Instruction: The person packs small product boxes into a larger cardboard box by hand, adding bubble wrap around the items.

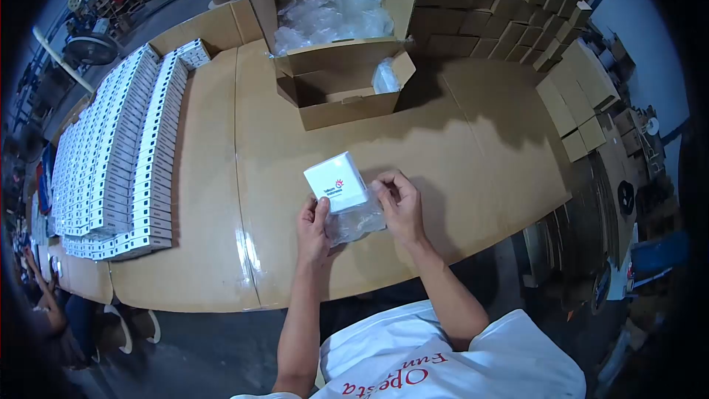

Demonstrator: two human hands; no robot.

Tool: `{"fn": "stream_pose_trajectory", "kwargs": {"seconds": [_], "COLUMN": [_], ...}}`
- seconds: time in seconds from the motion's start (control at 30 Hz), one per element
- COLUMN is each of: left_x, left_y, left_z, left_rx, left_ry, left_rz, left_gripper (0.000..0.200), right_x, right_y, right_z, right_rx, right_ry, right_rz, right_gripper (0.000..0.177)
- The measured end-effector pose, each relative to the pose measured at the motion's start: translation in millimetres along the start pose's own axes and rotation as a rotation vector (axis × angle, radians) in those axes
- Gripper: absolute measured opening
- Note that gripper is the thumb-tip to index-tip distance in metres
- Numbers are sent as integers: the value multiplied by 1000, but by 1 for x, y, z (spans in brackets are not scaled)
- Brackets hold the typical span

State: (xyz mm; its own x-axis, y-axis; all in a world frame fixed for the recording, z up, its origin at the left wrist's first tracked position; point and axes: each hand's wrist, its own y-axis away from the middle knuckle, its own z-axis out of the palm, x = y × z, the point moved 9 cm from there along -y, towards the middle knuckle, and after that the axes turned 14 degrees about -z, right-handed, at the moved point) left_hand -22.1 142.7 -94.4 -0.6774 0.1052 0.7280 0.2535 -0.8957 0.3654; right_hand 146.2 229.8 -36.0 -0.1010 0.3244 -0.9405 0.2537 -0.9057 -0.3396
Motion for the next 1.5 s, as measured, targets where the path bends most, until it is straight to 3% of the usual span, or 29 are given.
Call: {"fn": "stream_pose_trajectory", "kwargs": {"seconds": [0.07,0.17,0.2,0.3,0.33,0.47,0.57,0.7,0.93,1.2,1.3,1.33,1.47,1.5], "left_x": [-3,-4,-4,-6,-8,0,0,8,4,1,1,1,2,3], "left_y": [-3,-5,-5,-3,-3,3,2,4,1,-3,-3,-2,-2,-2], "left_z": [-2,-8,-8,-8,-7,3,2,7,1,-5,-7,-9,-14,-15], "left_rx": [-3,21,31,35,30,32,16,34,46,52,53,56,92,86], "left_ry": [0,-41,-67,-180,-226,-303,-318,-301,-251,-199,-168,-145,-42,-27], "left_rz": [6,15,15,4,-2,46,30,92,65,93,101,104,116,123], "left_gripper": [25,22,22,24,25,31,38,34,16,12,12,12,13,13], "right_x": [17,-6,2,-14,-7,-12,-11,-17,-21,-7,-7,-1,0,5], "right_y": [5,6,7,9,8,0,-3,-10,-14,-14,-12,-8,10,18], "right_z": [-5,2,5,15,15,11,11,11,8,4,3,4,0,0], "right_rx": [118,84,-59,-377,-408,-405,-535,-458,-456,-321,-279,-321,-174,-166], "right_ry": [-141,-228,-160,26,15,-111,-11,-76,-25,66,97,33,-163,-167], "right_rz": [181,147,-51,-31,-39,27,34,47,45,-17,-66,5,31,51], "right_gripper": [13,30,54,77,92,96,95,70,56,34,38,52,74,73]}}
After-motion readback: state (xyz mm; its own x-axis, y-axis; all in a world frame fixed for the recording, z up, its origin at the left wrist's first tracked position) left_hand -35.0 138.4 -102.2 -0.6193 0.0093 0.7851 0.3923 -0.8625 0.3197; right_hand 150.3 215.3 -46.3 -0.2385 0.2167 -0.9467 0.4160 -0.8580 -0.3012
